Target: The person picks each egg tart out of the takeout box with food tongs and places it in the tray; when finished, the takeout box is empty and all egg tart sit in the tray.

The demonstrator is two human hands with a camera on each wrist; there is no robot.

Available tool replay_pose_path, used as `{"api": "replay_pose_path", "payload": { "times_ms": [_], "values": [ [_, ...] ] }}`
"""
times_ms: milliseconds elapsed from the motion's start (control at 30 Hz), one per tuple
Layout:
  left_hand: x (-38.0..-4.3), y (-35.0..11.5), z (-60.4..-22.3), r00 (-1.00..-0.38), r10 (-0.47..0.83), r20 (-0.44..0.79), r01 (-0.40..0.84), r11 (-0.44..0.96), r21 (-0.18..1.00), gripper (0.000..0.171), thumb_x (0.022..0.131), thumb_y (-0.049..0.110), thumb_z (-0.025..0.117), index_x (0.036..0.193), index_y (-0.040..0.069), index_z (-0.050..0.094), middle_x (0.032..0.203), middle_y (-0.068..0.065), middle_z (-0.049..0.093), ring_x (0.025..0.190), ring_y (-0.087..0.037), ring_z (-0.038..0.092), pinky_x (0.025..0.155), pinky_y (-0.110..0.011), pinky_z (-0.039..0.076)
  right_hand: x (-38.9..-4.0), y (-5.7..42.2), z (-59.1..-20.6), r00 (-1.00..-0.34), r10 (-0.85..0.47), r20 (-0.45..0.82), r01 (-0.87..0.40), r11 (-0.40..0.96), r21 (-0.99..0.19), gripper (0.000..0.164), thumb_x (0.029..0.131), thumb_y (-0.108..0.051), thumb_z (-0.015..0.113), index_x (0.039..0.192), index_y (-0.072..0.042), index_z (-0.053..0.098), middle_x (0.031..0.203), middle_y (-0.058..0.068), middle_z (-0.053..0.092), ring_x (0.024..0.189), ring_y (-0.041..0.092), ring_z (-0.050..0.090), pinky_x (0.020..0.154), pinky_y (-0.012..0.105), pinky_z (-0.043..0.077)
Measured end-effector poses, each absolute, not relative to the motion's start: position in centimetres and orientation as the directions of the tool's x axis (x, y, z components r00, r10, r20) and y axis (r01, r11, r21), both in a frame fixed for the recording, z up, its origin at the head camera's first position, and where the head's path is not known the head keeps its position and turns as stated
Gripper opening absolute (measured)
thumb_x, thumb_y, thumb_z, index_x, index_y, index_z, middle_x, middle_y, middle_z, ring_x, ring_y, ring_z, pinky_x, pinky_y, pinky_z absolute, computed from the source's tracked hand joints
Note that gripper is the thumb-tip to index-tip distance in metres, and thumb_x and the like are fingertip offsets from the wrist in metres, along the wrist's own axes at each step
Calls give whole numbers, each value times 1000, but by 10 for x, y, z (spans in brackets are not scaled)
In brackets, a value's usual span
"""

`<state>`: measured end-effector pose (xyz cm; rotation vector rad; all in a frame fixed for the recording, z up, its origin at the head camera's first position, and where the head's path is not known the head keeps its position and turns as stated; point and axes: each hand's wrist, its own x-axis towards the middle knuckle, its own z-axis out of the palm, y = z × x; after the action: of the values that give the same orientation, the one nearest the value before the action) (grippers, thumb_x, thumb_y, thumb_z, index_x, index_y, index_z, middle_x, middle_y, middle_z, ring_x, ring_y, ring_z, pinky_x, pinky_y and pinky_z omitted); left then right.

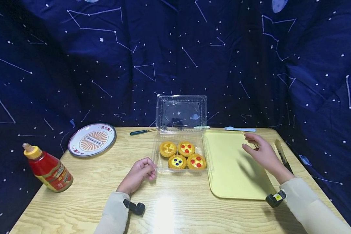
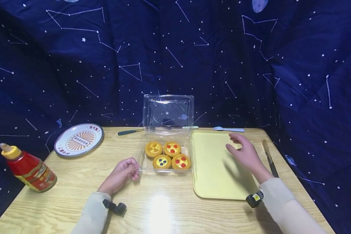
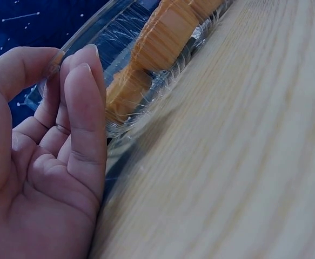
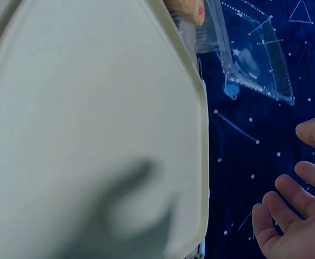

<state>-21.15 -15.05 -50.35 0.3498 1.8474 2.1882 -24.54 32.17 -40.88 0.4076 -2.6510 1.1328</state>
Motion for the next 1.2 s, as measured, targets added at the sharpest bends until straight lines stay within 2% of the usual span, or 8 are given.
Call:
{"api": "replay_pose_path", "payload": {
  "times_ms": [167, 233, 300, 367, 433, 767, 933, 1200],
  "values": [
    [-211, -150, -505, -942, 336, 14, -43, -161, 986, 11, 95, 8, 60, 87, 3, 54, 76, -7, 60, 66, -14, 61, 60, -24, 53, -240, 336, -410, -940, -130, 317, -315, 689, -652, 51, 98, -20, 63, 140, 4, 47, 132, 26, 51, 120, 40, 47, 79, 20, 44],
    [-212, -150, -505, -942, 336, 14, -43, -160, 986, 10, 95, 8, 60, 88, 3, 54, 76, -7, 60, 66, -15, 61, 61, -25, 53, -239, 341, -411, -942, -110, 318, -299, 704, -644, 51, 99, -21, 62, 140, 5, 46, 133, 27, 48, 121, 43, 45, 85, 31, 46],
    [-212, -151, -505, -941, 339, 16, -41, -160, 986, 10, 95, 8, 60, 88, 3, 55, 77, -7, 60, 66, -15, 61, 61, -25, 53, -238, 346, -413, -942, -88, 322, -286, 712, -641, 51, 99, -22, 61, 139, 6, 46, 134, 29, 47, 122, 46, 44, 89, 46, 45],
    [-212, -151, -504, -939, 343, 16, -41, -159, 986, 9, 94, 8, 60, 89, 3, 55, 77, -7, 60, 67, -15, 61, 61, -25, 53, -236, 351, -414, -945, -71, 320, -271, 719, -640, 52, 99, -23, 60, 140, 6, 45, 136, 31, 45, 124, 49, 41, 89, 61, 41],
    [-212, -151, -503, -938, 346, 16, -41, -158, 987, 10, 94, 8, 60, 89, 2, 55, 78, -7, 60, 67, -15, 61, 61, -25, 53, -236, 356, -415, -946, -62, 318, -263, 720, -643, 53, 99, -24, 60, 141, 6, 44, 136, 33, 44, 124, 51, 40, 88, 69, 37],
    [-211, -150, -504, -942, 336, 6, -50, -157, 986, 10, 95, 8, 60, 90, 2, 55, 78, -8, 60, 67, -15, 61, 61, -25, 54, -229, 382, -427, -939, -22, 343, -229, 786, -575, 56, 97, -24, 63, 139, 8, 45, 132, 36, 44, 123, 56, 37, 95, 71, 31],
    [-210, -149, -503, -945, 327, -6, -63, -163, 985, 10, 95, 7, 60, 89, 2, 55, 78, -8, 60, 66, -15, 61, 60, -24, 53, -225, 392, -428, -941, -11, 338, -210, 804, -557, 57, 96, -24, 64, 139, 8, 44, 133, 37, 41, 122, 57, 37, 94, 72, 30],
    [-209, -149, -502, -945, 327, -11, -66, -156, 986, 10, 95, 8, 60, 89, 2, 54, 79, -10, 59, 67, -16, 60, 61, -25, 53, -222, 410, -438, -943, 2, 333, -187, 825, -534, 64, 94, -25, 66, 141, 11, 40, 135, 39, 37, 125, 59, 30, 99, 72, 25]
  ]
}}
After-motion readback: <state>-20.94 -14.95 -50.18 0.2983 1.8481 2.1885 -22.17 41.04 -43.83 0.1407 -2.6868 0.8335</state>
